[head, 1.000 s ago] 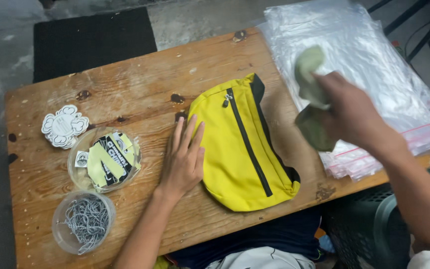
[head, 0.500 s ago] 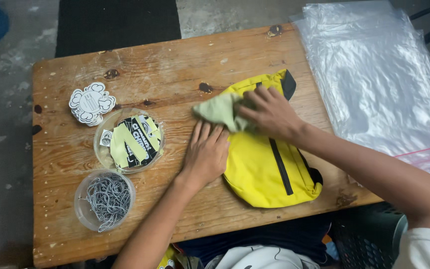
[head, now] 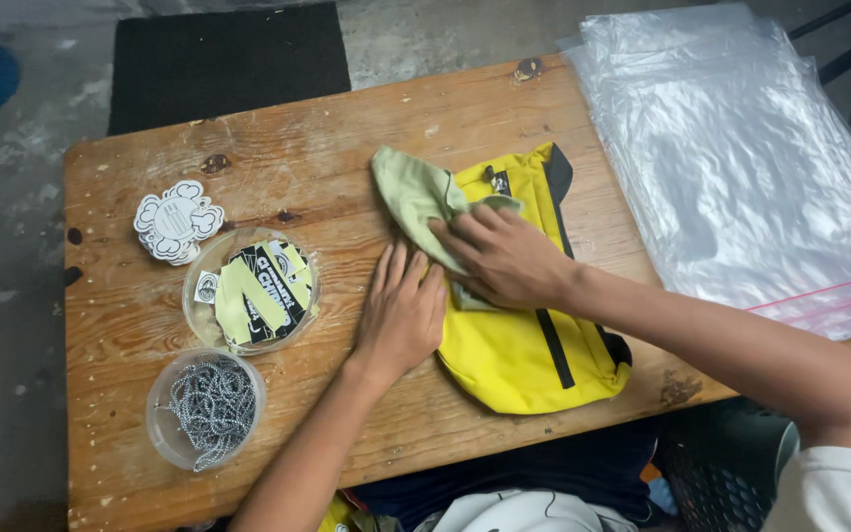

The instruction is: The person wipes a yellow bag with a cloth, attaches a cartoon sticker to the zipper, and places the bag into a clear plastic bag. They then insert a label into the plastic bag and seal it.

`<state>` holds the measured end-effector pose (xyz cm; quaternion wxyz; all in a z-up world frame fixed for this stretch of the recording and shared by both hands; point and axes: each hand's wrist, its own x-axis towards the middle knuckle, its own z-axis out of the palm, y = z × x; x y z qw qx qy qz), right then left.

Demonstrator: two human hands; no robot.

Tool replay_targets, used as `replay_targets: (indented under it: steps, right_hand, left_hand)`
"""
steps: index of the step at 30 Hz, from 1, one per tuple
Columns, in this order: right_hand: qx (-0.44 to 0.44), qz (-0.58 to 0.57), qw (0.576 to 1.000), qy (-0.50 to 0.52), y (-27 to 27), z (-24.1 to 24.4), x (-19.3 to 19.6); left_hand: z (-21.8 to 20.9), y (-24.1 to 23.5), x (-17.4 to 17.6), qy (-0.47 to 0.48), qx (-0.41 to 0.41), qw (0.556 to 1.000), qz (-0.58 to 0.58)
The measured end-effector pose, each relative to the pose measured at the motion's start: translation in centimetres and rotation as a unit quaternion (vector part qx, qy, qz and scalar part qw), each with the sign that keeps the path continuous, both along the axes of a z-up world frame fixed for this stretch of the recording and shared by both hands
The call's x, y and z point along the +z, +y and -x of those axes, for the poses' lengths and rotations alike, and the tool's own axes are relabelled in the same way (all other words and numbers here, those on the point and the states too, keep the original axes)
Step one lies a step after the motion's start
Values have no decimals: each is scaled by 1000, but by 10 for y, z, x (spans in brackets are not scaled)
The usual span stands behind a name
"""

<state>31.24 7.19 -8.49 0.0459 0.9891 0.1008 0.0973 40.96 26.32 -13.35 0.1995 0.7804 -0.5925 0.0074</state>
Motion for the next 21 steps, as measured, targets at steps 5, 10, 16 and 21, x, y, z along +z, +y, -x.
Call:
replay_targets:
  steps: [5, 10, 16, 21]
  right_hand:
    - [-105, 72, 991, -29, -36, 2, 17]
    - [-193, 141, 968, -76, -73, 8, 0]
    - [-82, -86, 993, 12, -6, 43, 35]
    - [-73, 33, 996, 45, -29, 43, 13]
  left_hand:
    - [8, 0, 42, 52, 6, 998, -33]
    - [9, 0, 41, 55, 11, 997, -46]
    - [7, -1, 30, 39, 6, 999, -30]
    - [5, -1, 22, 31, 8, 999, -4]
